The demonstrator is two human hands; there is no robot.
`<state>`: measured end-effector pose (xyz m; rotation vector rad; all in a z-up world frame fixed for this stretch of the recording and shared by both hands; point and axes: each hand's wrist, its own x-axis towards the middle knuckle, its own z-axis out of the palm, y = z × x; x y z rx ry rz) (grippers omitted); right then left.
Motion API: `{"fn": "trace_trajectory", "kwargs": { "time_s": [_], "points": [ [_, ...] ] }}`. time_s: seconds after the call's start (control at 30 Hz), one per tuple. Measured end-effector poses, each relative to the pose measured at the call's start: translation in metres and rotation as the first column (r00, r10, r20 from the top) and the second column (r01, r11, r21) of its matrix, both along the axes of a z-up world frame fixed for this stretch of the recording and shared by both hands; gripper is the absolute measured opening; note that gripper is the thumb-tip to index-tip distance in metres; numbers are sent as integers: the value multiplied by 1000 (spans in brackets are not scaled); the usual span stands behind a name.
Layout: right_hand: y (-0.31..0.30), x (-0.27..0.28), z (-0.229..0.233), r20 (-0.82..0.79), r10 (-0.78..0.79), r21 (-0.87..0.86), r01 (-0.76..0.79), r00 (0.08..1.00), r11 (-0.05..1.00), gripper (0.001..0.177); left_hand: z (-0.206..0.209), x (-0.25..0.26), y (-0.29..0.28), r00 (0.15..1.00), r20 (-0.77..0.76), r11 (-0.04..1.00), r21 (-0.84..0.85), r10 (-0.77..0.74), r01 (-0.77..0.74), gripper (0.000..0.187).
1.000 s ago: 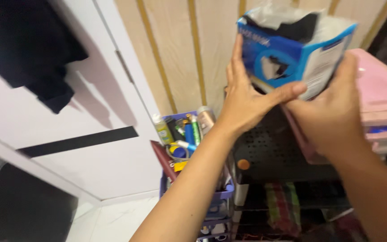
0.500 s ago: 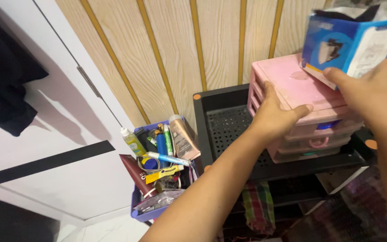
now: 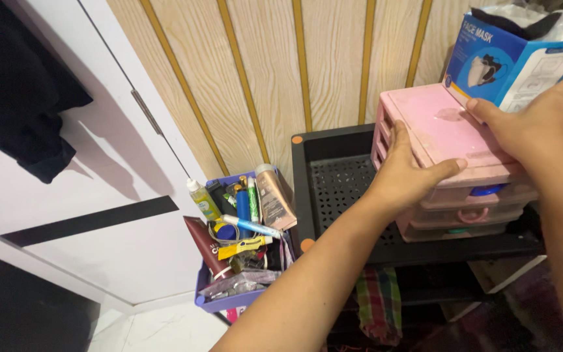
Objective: The person opens a drawer in a pink organizer and sorts through coins and jewelry, picking up several coins and placing them in their hand. They then move to a rolling cart, place the coins in a small pouch, and rearrange items on the cart, including a face mask box and a cloth.
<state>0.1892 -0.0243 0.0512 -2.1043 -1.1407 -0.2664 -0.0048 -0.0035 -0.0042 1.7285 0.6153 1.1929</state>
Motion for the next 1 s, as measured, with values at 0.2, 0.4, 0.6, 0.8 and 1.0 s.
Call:
{"fn": "trace_trajectory", "kwargs": {
  "time_s": [0.2,0.4,0.6,0.8,1.0],
  "points": [
    [13,-4,3,-15,-51,-74,50,999,996,123,-12,2,6,999,18,999,19,33,-33,137],
    [23,0,2,-51,-63,-72,59,997,996,126,-17,8,0,989,-7,984,100,149,-148,126],
    [42,21,-10,-104,-95,-103,85,990,991,131,-14,7,-19,969,-44,965,111,242,-236,112],
    [83,62,-51,15,189,166,-189,982,968,102,-2,-13,-35,974,-55,975,6,221,-221,108],
    [60,45,-72,158,303,245,-335,940,910,86,5,-37,-32,958,-61,953,-99,280,-285,98]
  ]
}}
